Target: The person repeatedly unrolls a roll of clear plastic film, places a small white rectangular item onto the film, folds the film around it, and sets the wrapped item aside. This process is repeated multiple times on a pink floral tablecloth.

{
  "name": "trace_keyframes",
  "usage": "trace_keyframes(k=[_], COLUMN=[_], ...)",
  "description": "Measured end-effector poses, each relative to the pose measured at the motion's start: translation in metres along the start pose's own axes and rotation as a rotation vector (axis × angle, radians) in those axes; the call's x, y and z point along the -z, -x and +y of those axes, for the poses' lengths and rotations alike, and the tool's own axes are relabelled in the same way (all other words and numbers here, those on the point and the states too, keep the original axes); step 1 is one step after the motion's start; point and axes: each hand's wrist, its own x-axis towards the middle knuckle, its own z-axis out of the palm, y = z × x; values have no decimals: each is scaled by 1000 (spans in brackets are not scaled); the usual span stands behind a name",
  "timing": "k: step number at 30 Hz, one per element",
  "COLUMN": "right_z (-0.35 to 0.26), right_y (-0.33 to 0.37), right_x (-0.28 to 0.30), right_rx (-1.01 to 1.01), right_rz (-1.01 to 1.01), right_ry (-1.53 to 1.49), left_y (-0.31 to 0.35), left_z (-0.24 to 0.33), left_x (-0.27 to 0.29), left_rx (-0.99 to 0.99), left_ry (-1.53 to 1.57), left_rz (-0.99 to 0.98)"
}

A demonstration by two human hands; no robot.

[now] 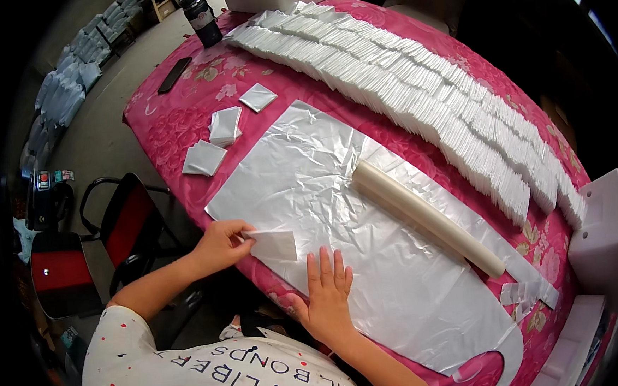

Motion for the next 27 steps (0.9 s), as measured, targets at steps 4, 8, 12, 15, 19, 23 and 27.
trace_keyframes(k=[4, 8, 12, 15, 19, 23, 27], right_z=[20, 15, 12, 11, 25, 76, 159], right_y=[17, 33, 35, 32, 32, 3, 3], right_x=[5, 10, 8, 8, 22, 81, 138], right_rx=[-84, -141, -170, -173, -121, -124, -280], right_rz=[-11, -7, 2, 3, 71, 331, 463], right_ry=[53, 70, 64, 86, 21, 327, 586], left_y=[-108, -217, -280, -302, -315, -255, -184], left_z=[-1, -18, -40, -45, -50, -24, 48], left_x=[85, 136, 147, 135, 113, 83, -9], left_rx=[-210, -332, -253, -158, -235, -639, -832], left_ry=[-140, -524, -672, -856, -873, -739, -593], left_rz=[317, 319, 251, 335, 459, 314, -63])
